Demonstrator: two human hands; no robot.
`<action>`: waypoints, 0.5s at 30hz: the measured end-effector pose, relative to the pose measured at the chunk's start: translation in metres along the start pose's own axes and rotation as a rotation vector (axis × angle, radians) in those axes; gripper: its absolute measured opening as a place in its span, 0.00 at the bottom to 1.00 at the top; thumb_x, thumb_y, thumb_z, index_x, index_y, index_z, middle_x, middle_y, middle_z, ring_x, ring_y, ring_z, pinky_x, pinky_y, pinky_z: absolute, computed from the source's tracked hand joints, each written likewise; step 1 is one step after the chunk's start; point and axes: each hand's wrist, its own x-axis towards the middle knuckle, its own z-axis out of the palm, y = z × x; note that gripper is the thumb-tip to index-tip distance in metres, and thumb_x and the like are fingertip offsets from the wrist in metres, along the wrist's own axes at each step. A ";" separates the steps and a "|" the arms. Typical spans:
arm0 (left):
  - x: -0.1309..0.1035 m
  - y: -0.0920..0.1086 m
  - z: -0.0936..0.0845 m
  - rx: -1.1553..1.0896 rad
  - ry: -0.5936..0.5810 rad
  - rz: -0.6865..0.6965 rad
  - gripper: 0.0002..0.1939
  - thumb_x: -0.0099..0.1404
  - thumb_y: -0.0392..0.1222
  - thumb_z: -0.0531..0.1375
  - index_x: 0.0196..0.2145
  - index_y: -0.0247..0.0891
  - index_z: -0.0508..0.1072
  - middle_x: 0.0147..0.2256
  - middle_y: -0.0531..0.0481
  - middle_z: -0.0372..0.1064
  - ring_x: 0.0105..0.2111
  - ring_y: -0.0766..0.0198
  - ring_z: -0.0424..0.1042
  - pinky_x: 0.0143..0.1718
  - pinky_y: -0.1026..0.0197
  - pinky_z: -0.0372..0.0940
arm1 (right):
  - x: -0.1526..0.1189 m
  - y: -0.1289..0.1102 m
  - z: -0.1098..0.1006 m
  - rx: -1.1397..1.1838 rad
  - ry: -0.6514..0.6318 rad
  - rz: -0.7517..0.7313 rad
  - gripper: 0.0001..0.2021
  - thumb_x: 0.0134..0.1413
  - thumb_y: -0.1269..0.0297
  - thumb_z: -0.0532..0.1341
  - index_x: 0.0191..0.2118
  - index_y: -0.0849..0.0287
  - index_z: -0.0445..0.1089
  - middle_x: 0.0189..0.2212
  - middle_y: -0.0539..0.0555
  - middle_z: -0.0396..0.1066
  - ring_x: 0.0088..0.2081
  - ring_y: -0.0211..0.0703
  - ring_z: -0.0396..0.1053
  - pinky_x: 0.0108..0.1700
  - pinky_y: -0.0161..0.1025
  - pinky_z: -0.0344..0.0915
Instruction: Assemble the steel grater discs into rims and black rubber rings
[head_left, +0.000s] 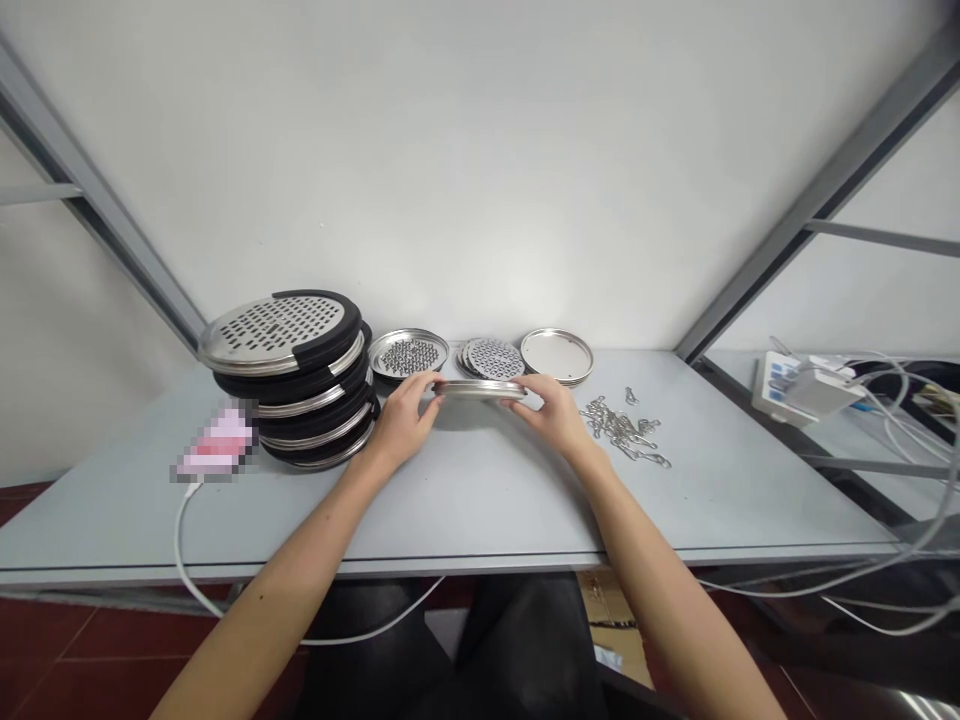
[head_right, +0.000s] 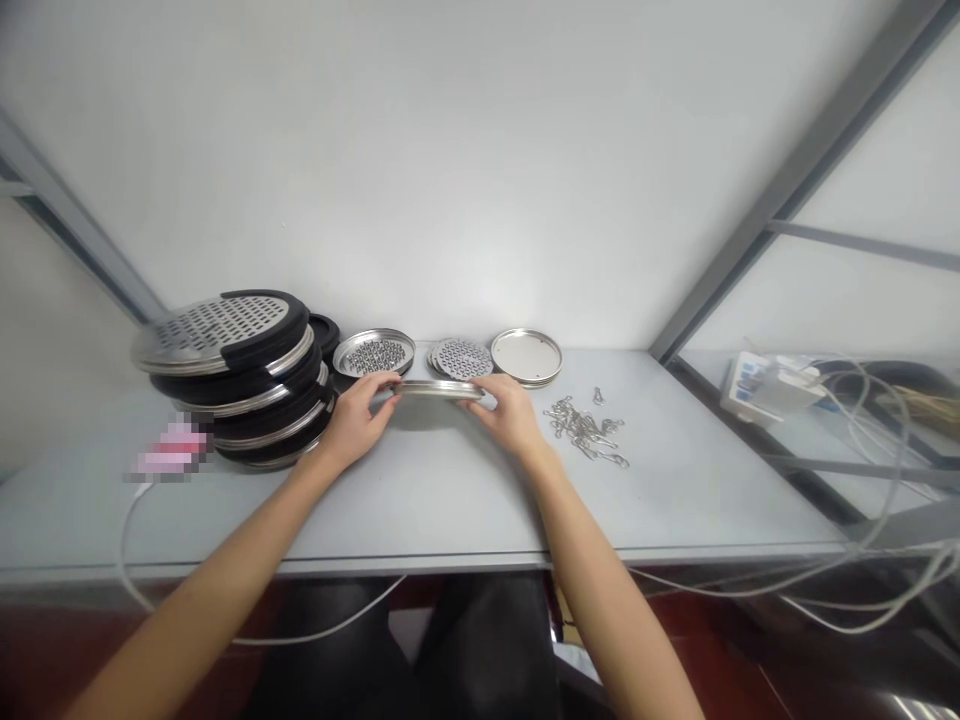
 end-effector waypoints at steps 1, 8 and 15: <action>0.000 0.001 0.000 0.003 0.003 0.003 0.14 0.65 0.33 0.58 0.49 0.38 0.69 0.48 0.44 0.70 0.50 0.57 0.70 0.53 0.53 0.66 | 0.000 -0.002 -0.001 0.011 0.022 -0.025 0.10 0.55 0.61 0.65 0.43 0.55 0.75 0.39 0.56 0.77 0.42 0.51 0.72 0.47 0.49 0.68; -0.002 0.009 0.003 -0.042 -0.025 0.132 0.16 0.66 0.37 0.61 0.51 0.40 0.71 0.46 0.45 0.72 0.47 0.58 0.72 0.52 0.53 0.67 | 0.001 -0.011 0.000 0.073 0.048 -0.111 0.09 0.55 0.61 0.66 0.43 0.52 0.77 0.39 0.56 0.76 0.40 0.48 0.72 0.44 0.47 0.70; -0.004 0.004 0.006 -0.045 -0.010 0.111 0.13 0.68 0.38 0.59 0.50 0.40 0.74 0.47 0.45 0.74 0.46 0.59 0.73 0.50 0.56 0.69 | 0.001 -0.016 0.005 0.098 0.014 -0.061 0.08 0.54 0.63 0.66 0.41 0.53 0.77 0.34 0.54 0.74 0.37 0.46 0.70 0.41 0.45 0.69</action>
